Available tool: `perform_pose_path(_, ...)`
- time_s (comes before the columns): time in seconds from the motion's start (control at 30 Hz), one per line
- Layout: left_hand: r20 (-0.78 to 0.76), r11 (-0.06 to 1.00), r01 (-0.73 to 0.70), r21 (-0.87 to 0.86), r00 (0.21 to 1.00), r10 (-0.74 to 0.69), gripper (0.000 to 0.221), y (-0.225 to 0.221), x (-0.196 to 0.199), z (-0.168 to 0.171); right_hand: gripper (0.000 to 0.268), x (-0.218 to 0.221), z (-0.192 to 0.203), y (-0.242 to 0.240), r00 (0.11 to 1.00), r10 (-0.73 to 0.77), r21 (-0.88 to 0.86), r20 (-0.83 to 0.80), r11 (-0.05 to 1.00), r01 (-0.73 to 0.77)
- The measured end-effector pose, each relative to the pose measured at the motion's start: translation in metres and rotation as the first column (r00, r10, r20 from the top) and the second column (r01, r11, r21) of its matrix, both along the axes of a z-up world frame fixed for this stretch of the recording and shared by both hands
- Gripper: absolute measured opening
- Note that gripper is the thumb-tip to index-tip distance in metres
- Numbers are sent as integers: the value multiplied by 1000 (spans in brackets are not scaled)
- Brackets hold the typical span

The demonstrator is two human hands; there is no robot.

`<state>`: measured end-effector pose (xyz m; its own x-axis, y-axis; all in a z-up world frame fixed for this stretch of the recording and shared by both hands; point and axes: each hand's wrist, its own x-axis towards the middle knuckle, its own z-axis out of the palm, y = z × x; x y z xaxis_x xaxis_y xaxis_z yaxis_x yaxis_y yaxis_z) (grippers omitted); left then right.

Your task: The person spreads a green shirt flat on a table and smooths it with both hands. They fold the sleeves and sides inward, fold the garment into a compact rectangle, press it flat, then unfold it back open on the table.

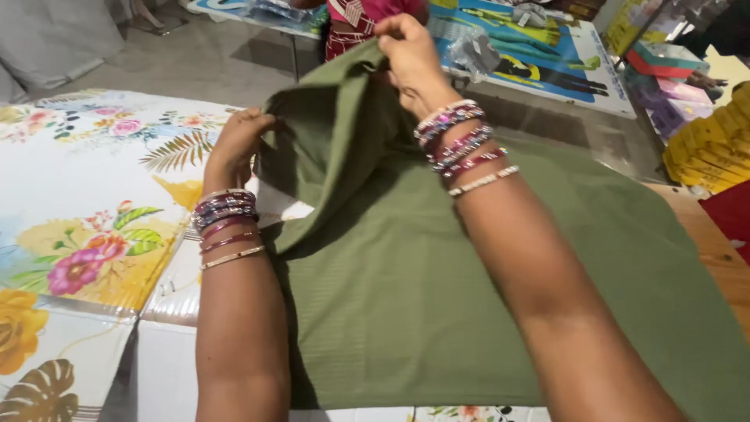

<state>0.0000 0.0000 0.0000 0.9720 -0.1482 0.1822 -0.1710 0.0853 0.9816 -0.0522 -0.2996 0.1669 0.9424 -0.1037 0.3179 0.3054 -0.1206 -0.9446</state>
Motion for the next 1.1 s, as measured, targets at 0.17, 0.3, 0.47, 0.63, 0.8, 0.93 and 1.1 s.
perform_pose_path(0.17,-131,943,76,-323,984,-124,55,-19,-33,24,34,55,-20,60,923,349,41,161,932,-360)
perform_pose_path(0.3,210,978,-125,166,974,89,111,-33,-37,20,49,61,-32,79,785,575,-216,231,817,-535)
perform_pose_path(0.47,168,685,-488,541,860,481,91,-21,-28,7,42,59,-21,-11,894,442,-585,77,746,-319)
perform_pose_path(0.63,259,506,-617,602,751,608,44,-11,-24,-4,54,44,-48,-196,988,-38,-948,-148,290,-131)
perform_pose_path(0.8,39,914,-210,346,977,210,43,-2,4,-28,64,4,-91,-329,766,-531,-932,-362,179,-317)
perform_pose_path(0.93,47,813,-236,533,967,249,59,-8,-29,10,42,-49,-88,-326,688,-637,-933,-348,167,-317)
perform_pose_path(1.1,115,837,-430,338,902,417,56,2,-30,4,19,-29,-101,-370,795,-607,-993,2,92,72)
